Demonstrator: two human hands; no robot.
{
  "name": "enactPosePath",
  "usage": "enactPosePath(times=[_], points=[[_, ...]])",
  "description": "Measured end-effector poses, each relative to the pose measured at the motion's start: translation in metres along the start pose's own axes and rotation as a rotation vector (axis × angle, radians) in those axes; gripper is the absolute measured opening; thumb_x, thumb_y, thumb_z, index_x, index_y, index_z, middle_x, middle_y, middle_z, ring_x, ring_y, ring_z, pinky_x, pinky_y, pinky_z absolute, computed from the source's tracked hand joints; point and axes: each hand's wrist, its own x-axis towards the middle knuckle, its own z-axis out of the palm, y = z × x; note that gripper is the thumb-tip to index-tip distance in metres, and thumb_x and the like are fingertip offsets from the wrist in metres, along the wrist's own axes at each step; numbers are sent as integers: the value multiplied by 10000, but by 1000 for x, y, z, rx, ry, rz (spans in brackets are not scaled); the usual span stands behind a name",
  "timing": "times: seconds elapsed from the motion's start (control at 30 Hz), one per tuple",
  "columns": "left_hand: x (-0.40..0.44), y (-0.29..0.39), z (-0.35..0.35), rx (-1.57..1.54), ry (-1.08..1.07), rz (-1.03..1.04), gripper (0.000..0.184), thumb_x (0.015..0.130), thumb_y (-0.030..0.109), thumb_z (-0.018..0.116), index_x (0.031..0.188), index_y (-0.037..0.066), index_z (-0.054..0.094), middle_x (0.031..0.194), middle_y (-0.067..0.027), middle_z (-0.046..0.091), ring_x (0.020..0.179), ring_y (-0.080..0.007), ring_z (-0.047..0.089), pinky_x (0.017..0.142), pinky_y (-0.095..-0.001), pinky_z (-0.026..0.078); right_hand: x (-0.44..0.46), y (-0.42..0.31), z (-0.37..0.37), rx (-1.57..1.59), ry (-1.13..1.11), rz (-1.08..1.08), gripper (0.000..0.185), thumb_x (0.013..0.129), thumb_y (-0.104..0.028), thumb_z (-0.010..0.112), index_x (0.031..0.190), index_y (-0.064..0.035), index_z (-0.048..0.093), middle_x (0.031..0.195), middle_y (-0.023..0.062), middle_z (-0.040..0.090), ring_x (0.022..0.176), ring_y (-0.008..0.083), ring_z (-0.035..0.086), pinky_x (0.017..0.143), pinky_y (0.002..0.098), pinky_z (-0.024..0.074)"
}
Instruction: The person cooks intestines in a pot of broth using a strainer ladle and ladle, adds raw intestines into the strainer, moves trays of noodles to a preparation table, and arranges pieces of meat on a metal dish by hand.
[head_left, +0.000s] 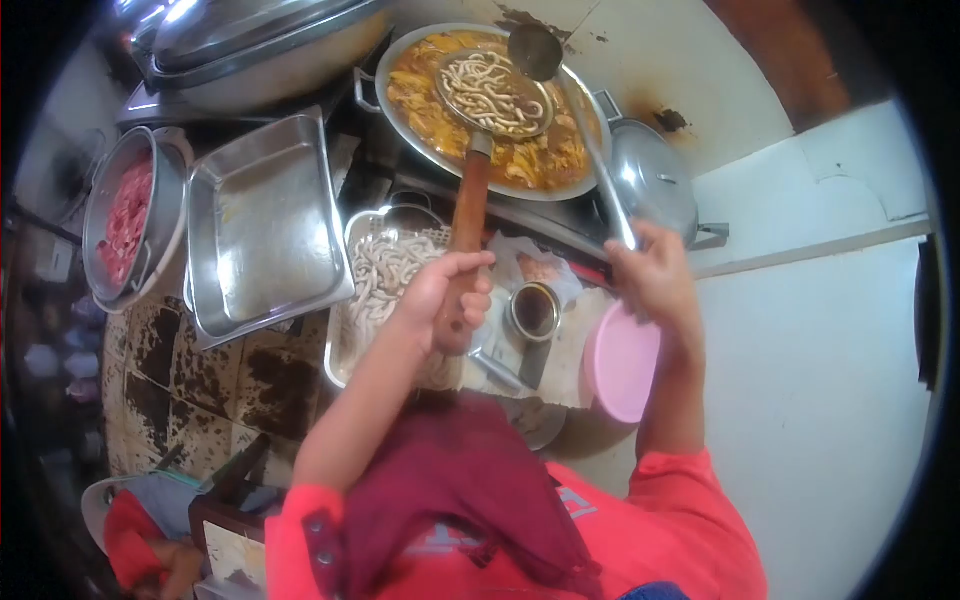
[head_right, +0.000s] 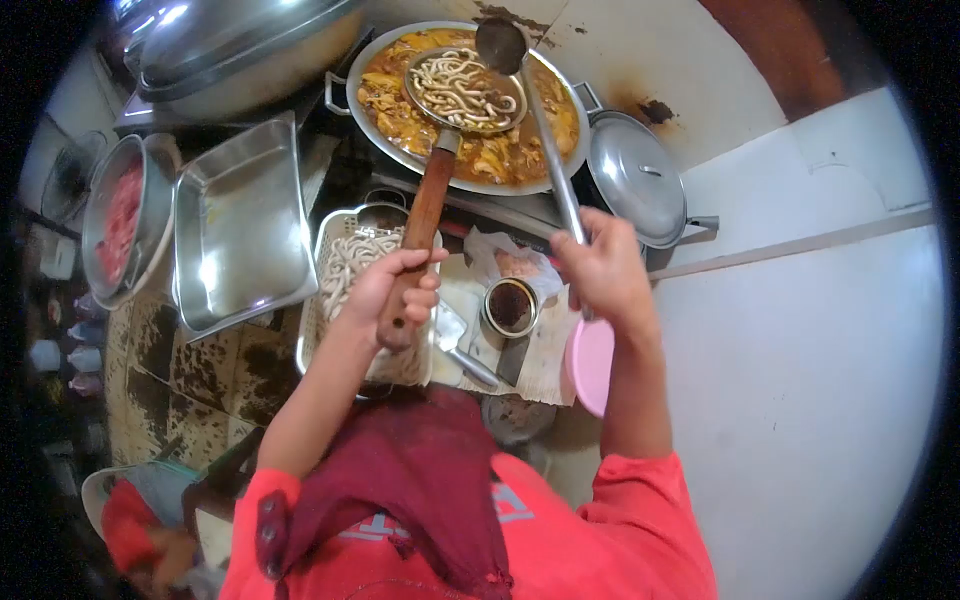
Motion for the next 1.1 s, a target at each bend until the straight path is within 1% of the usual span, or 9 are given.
enactPosePath(times=[0.1,0.17,0.23,0.33,0.57,0.73,0.97,1.0,1.1], points=[[2,-1,-4,-4,-32,5,241,882,198,466,1082,65,490,713,-43,463,486,-82,376,387,-198,319,-5,13,20,-43,-70,77,184,798,-108,558,872,59,578,530,35,491,348,113,464,312,273,358],[1,-3,-2,-9,-9,12,237,884,200,465,1078,66,494,709,-42,464,476,-81,370,375,-199,306,5,32,36,-350,-55,39,273,749,-115,552,981,26,570,612,196,581,469,291,592,471,399,478],[-1,-3,1,2,19,8,237,884,204,467,1075,67,497,707,-43,467,470,-80,365,370,-199,300,20,65,50,-764,150,-233,303,725,-117,538,1010,-15,543,699,257,592,649,409,601,624,478,482],[1,-1,-4,-1,-13,15,236,886,208,468,1071,65,504,703,-43,474,465,-79,368,370,-196,302,28,65,47,-718,204,-201,298,712,-117,537,1000,-43,525,763,268,598,753,439,579,688,514,459],[3,-3,-7,-4,-41,17,246,895,207,455,1090,64,502,703,-41,477,461,-83,366,382,-203,322,100,80,47,-747,265,-221,274,687,-131,546,946,-43,538,769,246,611,748,422,590,690,501,472],[4,-1,-9,-6,-33,31,248,897,204,450,1093,61,503,704,-42,475,465,-88,372,383,-209,330,57,70,21,-562,176,-294,383,672,-118,527,1050,-82,583,770,236,606,752,390,600,696,460,468],[1,-3,-4,25,-22,47,244,879,207,482,1081,71,488,715,-42,466,473,-86,373,381,-205,325,79,69,17,-480,222,-156,289,696,-111,528,940,33,587,730,274,582,734,421,576,695,422,469],[2,-3,-7,28,-43,40,251,865,209,505,1078,81,473,718,-39,460,477,-87,380,381,-205,325,81,71,25,-573,240,-302,231,710,-109,539,880,42,582,706,279,578,651,394,599,636,413,482],[2,-3,-8,33,-57,39,264,851,209,524,1077,93,454,727,-39,453,481,-87,388,382,-204,324,78,72,50,222,-105,143,129,772,-101,572,782,27,587,570,86,549,393,183,514,375,305,413]])
